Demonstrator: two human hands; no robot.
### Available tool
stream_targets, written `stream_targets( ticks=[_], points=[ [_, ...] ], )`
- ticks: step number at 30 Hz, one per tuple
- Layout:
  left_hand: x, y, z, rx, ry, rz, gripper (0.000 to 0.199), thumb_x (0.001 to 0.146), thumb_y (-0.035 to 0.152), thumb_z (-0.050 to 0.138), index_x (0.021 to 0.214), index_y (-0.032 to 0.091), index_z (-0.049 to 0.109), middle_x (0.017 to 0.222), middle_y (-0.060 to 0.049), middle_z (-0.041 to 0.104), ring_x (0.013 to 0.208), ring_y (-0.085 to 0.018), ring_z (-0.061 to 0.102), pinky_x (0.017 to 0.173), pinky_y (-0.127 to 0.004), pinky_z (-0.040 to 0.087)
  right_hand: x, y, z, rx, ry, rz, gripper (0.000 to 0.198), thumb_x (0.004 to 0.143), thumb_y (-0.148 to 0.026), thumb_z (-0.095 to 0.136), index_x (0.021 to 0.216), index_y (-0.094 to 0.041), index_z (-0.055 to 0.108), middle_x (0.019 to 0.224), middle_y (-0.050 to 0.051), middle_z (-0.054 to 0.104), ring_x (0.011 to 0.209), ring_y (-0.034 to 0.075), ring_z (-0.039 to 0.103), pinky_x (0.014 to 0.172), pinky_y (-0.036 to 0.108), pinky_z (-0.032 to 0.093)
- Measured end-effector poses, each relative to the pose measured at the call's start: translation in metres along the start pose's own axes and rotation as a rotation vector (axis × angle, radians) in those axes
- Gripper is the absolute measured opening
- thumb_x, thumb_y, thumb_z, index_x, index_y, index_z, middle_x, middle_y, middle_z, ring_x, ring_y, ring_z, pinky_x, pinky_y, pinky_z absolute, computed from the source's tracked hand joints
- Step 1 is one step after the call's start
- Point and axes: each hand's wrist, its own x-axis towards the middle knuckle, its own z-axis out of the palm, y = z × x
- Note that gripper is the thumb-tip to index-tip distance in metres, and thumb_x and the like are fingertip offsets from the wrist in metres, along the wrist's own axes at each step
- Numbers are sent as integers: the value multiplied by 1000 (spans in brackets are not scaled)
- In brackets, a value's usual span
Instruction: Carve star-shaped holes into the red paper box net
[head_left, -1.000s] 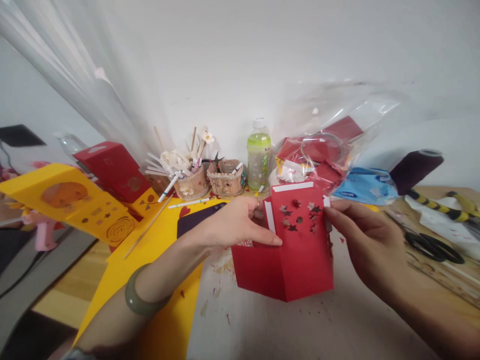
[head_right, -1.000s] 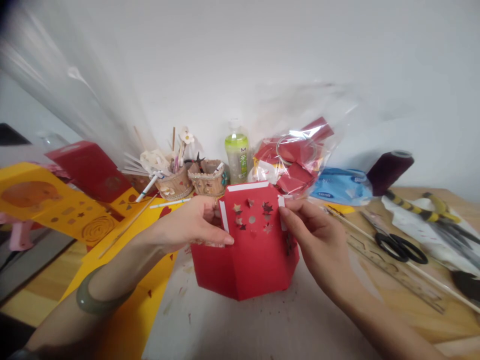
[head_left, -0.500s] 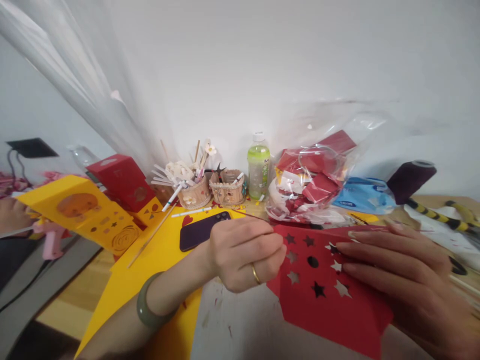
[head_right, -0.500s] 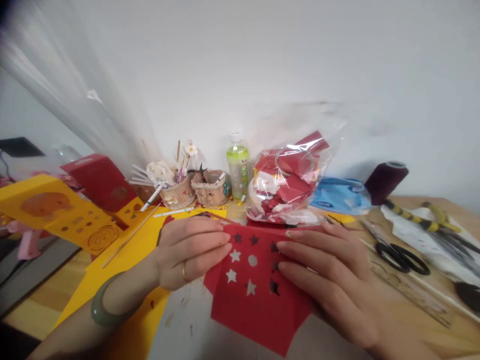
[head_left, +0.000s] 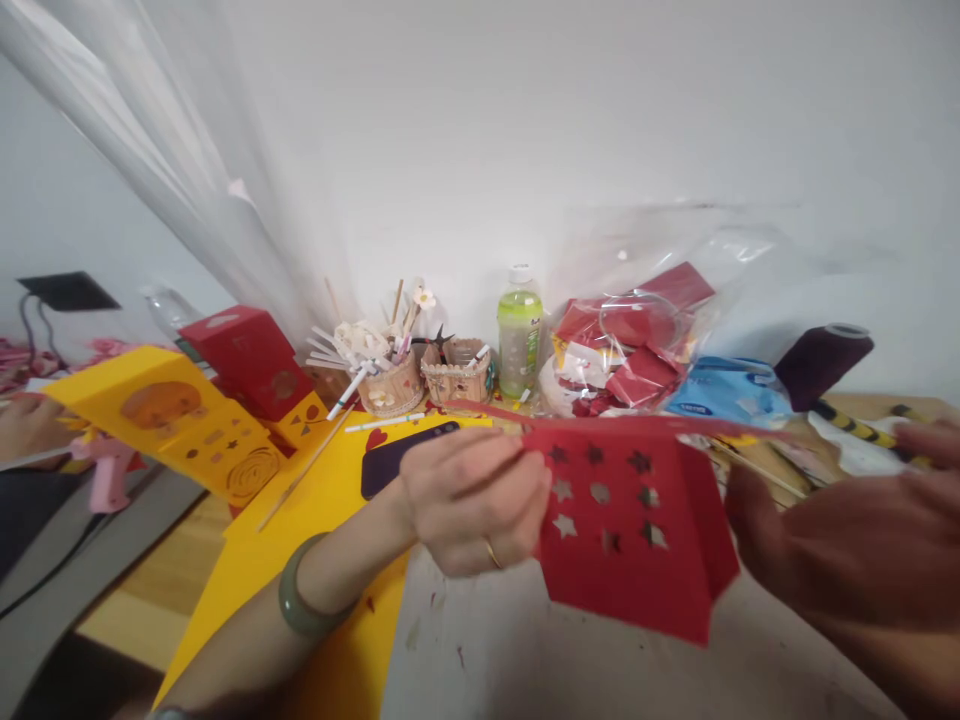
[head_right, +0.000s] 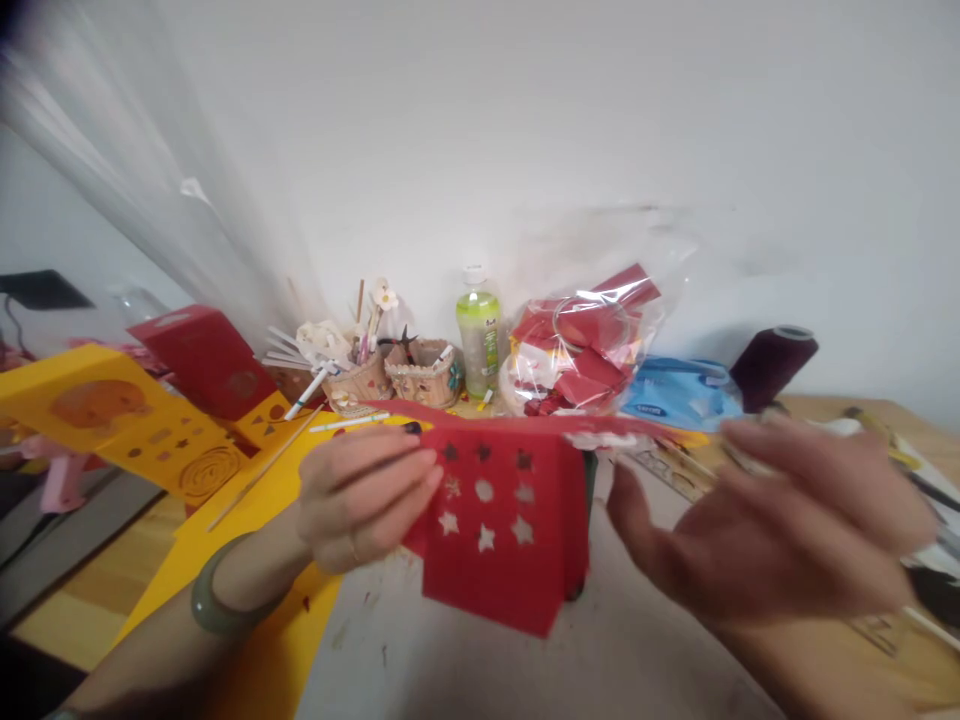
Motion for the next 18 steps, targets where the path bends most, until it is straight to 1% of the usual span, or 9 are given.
stream_targets(
  ticks=[1,2,3,5,6,9,11,13,18],
  points=[
    [-2,-5,-1,111,156,-12,19,76,9,62,81,27,65,89,2,71,85,-16,65,77,-27,55,7,4,6,-15,227,-186,84,50,-49,79,126,-48,42,90,2,54,80,28,57,68,46,42],
    [-3,-11,-2,195,311,-75,21,76,7,61,85,26,65,89,1,70,86,-16,64,76,-28,54,13,5,10,-9,260,-196,77,57,-46,75,127,-42,44,96,5,54,89,30,57,71,46,43],
    [-4,-18,-4,257,485,-153,22,77,6,60,87,25,64,86,0,68,82,-16,64,73,-30,54,18,4,14,-30,182,-126,67,65,-43,69,127,-35,46,101,8,55,96,32,56,75,47,44],
    [-2,-31,-11,390,792,-226,24,74,4,62,88,24,64,81,1,66,74,-15,62,66,-29,51,22,-1,16,-52,-163,-12,42,80,-30,56,121,-26,46,103,11,57,100,30,56,78,44,45],
    [0,-35,-15,435,823,-245,26,70,4,68,87,23,65,81,1,65,73,-15,61,66,-30,50,22,-3,16,-50,-348,6,30,84,-25,51,114,-24,49,98,9,60,92,25,59,74,38,47],
    [-2,-28,-18,559,604,-200,28,70,1,66,89,22,63,82,-1,66,75,-16,61,68,-29,48,12,-6,16,-14,-762,-117,18,81,-15,49,93,-25,57,82,0,66,60,13,59,48,24,40],
    [-10,-8,-9,492,251,-189,18,80,5,58,92,18,62,84,-5,67,76,-16,60,65,-27,47,3,-3,15,-30,-930,-210,30,74,-8,48,93,-26,62,83,0,66,55,13,57,42,22,29],
    [-24,16,8,403,5,-193,13,86,10,50,92,13,62,86,-8,68,74,-17,62,56,-25,46,-3,-1,15,-60,-1046,-274,42,67,-2,44,95,-26,66,83,3,62,58,14,56,42,23,21],
    [-55,52,35,259,-316,-207,16,83,5,47,85,11,62,79,-6,69,63,-16,62,46,-23,46,-13,0,15,-29,-1236,-391,46,64,3,46,90,-26,71,73,4,59,53,15,56,44,25,20]
  ],
)
